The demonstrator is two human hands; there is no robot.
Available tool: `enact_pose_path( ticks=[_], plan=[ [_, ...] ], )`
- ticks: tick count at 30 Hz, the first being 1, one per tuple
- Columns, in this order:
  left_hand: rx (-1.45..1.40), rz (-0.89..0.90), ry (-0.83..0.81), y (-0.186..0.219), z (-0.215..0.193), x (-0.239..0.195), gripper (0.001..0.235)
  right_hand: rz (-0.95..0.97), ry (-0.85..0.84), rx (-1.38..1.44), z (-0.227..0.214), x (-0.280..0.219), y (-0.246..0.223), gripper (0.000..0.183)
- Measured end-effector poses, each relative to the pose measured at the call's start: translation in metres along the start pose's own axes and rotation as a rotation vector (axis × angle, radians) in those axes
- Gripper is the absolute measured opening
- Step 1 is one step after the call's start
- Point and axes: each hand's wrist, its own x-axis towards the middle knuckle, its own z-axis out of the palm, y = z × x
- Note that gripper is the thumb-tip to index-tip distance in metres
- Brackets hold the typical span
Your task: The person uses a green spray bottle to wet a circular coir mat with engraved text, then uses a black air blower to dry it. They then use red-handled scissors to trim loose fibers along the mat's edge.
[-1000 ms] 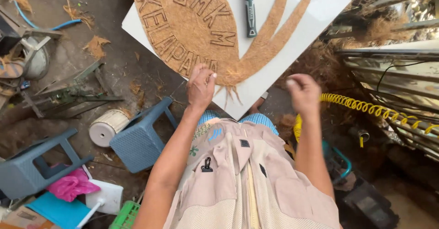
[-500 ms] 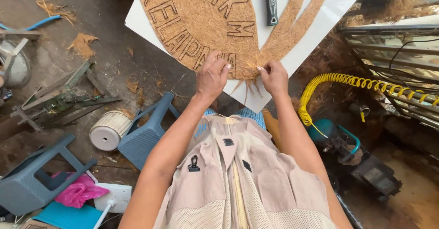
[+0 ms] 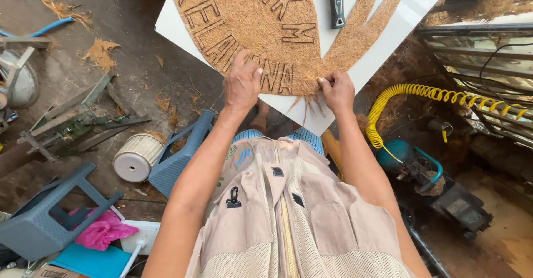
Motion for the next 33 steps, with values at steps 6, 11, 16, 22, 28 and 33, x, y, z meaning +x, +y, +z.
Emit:
enact_pose_path(
  ticks=[6, 11, 16, 22, 28, 33],
  plan=[
    [0.038, -0.001, 0.145, -0.024, -0.065, 0.002, 0.003, 0.013, -0.008, 0.024, -0.003, 0.0, -0.002, 0.021],
    [0.137, 0.03, 0.413, -0.13, -0.138, -0.037, 0.008, 0.072, -0.022, 0.118, -0.001, -0.001, 0.023, 0.019],
    [0.381, -0.328, 0.34, -0.26, -0.163, -0.122, 0.032, 0.24, 0.194, 0.563, -0.016, -0.047, 0.052, 0.015],
    [0.669, -0.839, -0.815, -0.242, -0.117, -0.166, 0.04, 0.165, 0.239, 0.431, -0.005, -0.134, 0.076, 0.015],
    [0.652, -0.331, -0.878, -0.082, -0.043, -0.088, 0.027, -0.214, 0.237, 0.149, 0.055, -0.135, 0.045, 0.031],
    [0.501, 0.407, -0.559, -0.01, 0.03, -0.067, 0.019, -0.325, 0.325, 0.04, 0.074, -0.11, 0.044, 0.023]
  ],
)
